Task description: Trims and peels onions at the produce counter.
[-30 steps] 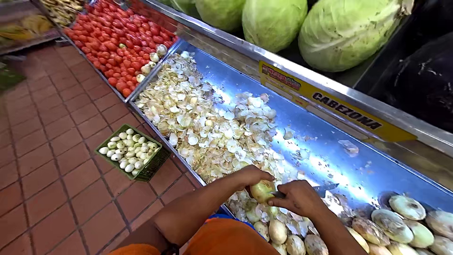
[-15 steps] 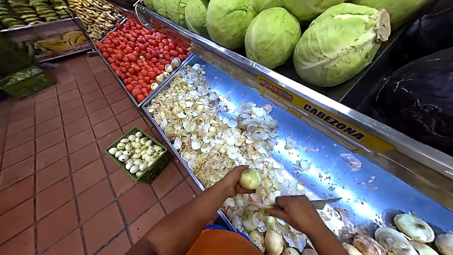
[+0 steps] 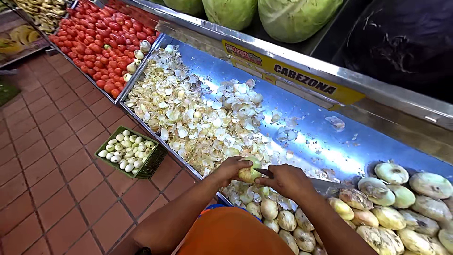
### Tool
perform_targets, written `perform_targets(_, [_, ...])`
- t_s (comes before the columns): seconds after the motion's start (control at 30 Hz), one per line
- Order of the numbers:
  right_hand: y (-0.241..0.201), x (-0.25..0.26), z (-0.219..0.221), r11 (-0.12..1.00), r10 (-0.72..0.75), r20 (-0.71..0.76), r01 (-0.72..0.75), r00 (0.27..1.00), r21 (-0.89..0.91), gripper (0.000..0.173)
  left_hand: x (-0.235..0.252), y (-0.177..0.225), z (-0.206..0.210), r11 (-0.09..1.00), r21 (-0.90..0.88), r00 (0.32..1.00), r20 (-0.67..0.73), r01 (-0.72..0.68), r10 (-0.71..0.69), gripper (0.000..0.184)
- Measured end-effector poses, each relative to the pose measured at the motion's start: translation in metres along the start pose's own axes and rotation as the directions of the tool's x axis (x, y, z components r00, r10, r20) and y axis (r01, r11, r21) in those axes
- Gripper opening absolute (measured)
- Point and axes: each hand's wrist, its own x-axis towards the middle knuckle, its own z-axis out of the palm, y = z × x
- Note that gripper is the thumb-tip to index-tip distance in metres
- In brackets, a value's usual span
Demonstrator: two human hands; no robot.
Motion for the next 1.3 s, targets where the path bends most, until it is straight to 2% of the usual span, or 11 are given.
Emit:
perform_targets(0.2, [0.008,0.002,0.005,0.995,-0.015,0.057,0.020,0.998,-0.095,0.082,-0.002,-0.001,0.018,0.995,0.093,0.996,-0.083,-0.031,0.039,0.053])
perform_targets(0.3, [0.012,0.007,0.011,0.989,-0.080,0.096,0.091,0.992,-0.115,0.083,-0.002,-0.003,0.026,0.988,0.147,0.995,-0.076,-0.051,0.062,0.051])
perform_targets(0.53, [0.031,0.013,0.030,0.962,-0.242,-0.061,0.232,0.968,-0.143,0.080,0.000,-0.003,0.043,0.978,0.206,0.989,-0.135,-0.032,0.061,0.050])
perform_targets(0.63, [0.038,0.010,0.031,0.956,-0.269,-0.104,0.251,0.958,-0.153,0.078,0.006,-0.007,0.044,0.976,0.217,0.987,-0.154,-0.019,0.053,0.051])
perform_targets(0.8, [0.048,0.008,0.038,0.929,-0.357,-0.214,0.322,0.910,-0.181,0.076,0.013,-0.021,0.050,0.989,0.150,0.976,-0.216,-0.004,0.037,0.050])
perform_targets(0.93, [0.037,0.002,0.057,0.898,-0.440,-0.166,0.428,0.882,-0.105,0.078,0.039,-0.024,0.024,0.995,-0.096,0.956,-0.288,0.031,-0.057,0.056])
perform_targets(1.0, [0.035,0.003,0.061,0.927,-0.374,-0.094,0.367,0.923,-0.080,0.080,0.043,-0.009,0.004,0.984,-0.167,0.971,-0.222,0.057,-0.094,0.057])
perform_targets(1.07, [0.039,0.005,0.056,0.972,-0.231,-0.042,0.230,0.972,-0.045,0.073,0.035,0.004,-0.006,0.983,-0.166,0.979,-0.169,0.082,-0.111,0.056])
perform_targets(1.17, [0.045,0.008,0.046,0.990,-0.128,-0.154,0.135,0.980,0.039,0.053,0.020,0.014,-0.006,0.987,-0.137,0.981,-0.160,0.084,-0.105,0.053])
perform_targets(1.23, [0.046,0.007,0.034,0.989,-0.122,-0.210,0.137,0.970,0.055,0.057,0.015,0.016,-0.001,0.990,-0.120,0.988,-0.131,0.071,-0.086,0.050])
perform_targets(1.3, [0.048,0.009,0.021,0.987,-0.116,-0.207,0.136,0.971,0.086,0.062,0.009,0.018,0.007,0.996,-0.064,0.992,-0.104,0.063,-0.070,0.048])
